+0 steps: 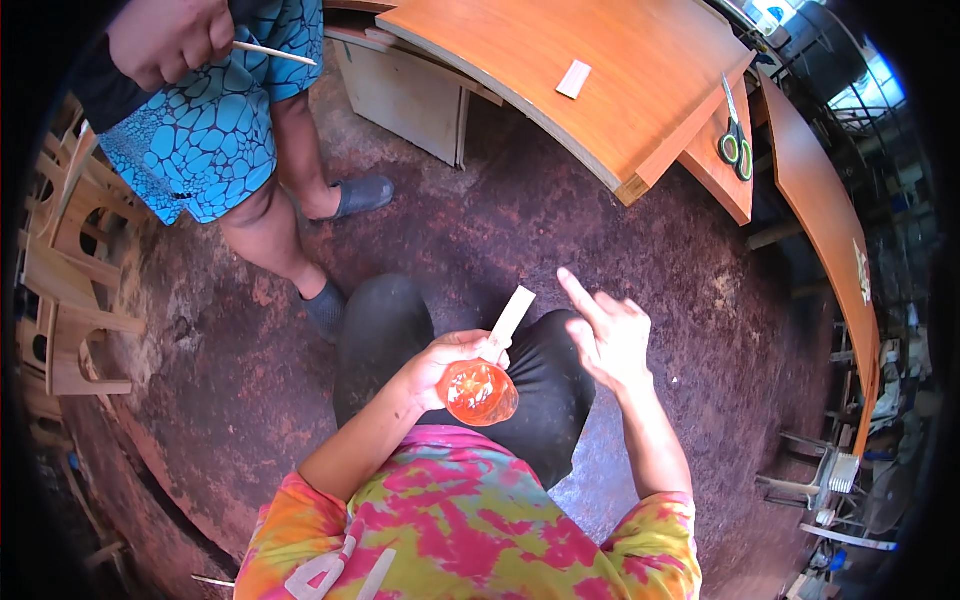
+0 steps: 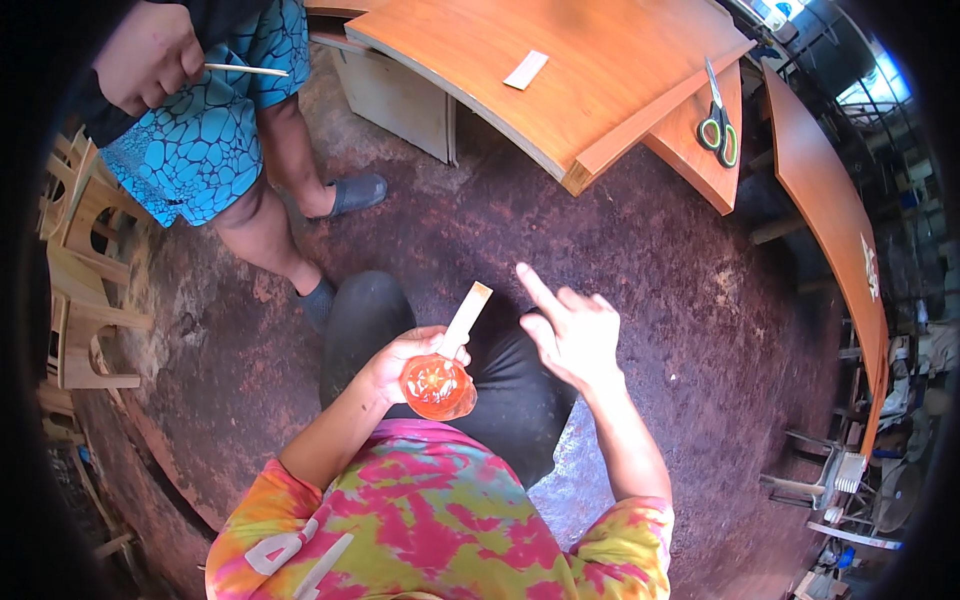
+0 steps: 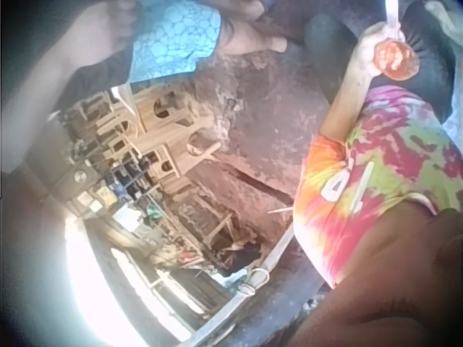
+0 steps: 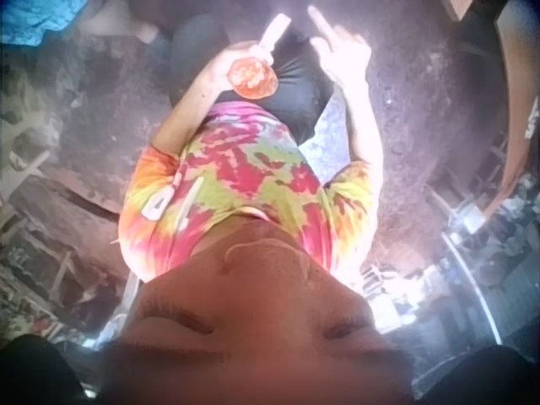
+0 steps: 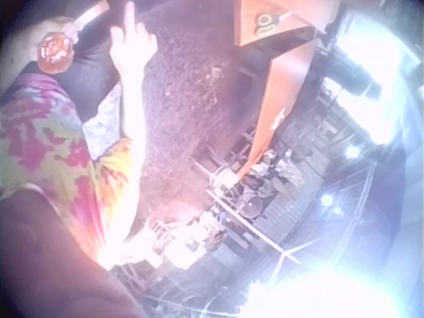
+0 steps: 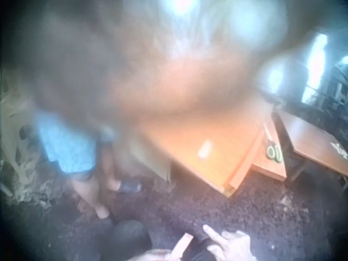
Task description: The person applies glue from a small container to a strip of wood veneer using their fingers and then presses the strip onto the edge of a larger wooden board.
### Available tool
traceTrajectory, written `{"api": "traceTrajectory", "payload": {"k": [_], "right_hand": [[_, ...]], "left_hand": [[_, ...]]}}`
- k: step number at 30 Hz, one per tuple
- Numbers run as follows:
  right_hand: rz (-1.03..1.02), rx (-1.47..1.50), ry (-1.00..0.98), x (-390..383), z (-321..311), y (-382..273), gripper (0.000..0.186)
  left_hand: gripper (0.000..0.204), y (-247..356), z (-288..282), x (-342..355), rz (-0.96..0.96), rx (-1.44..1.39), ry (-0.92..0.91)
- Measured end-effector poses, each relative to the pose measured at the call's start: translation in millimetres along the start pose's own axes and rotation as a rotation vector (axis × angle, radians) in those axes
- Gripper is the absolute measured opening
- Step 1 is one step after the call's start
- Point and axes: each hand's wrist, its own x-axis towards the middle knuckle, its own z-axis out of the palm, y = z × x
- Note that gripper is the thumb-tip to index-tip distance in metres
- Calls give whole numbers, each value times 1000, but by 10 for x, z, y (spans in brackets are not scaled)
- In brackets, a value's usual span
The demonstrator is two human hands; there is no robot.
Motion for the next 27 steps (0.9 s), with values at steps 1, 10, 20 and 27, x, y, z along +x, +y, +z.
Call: {"api": "traceTrajectory", "payload": {"k": [1,10,20,27], "right_hand": [[-41,4,14,-44,-12,-72,60],[-227,-5,36,-57,25,-345,61],[392,504,494,26,301,-98,44],[520,1076,623,79,216,-383,56]], "left_hand": [[33,-9,2,18,27,-34,-5],[33,32,-56,66,5,-31,4],[34,62,206,320,308,422,291],[33,216,638,936,1255,1297,457]]}}
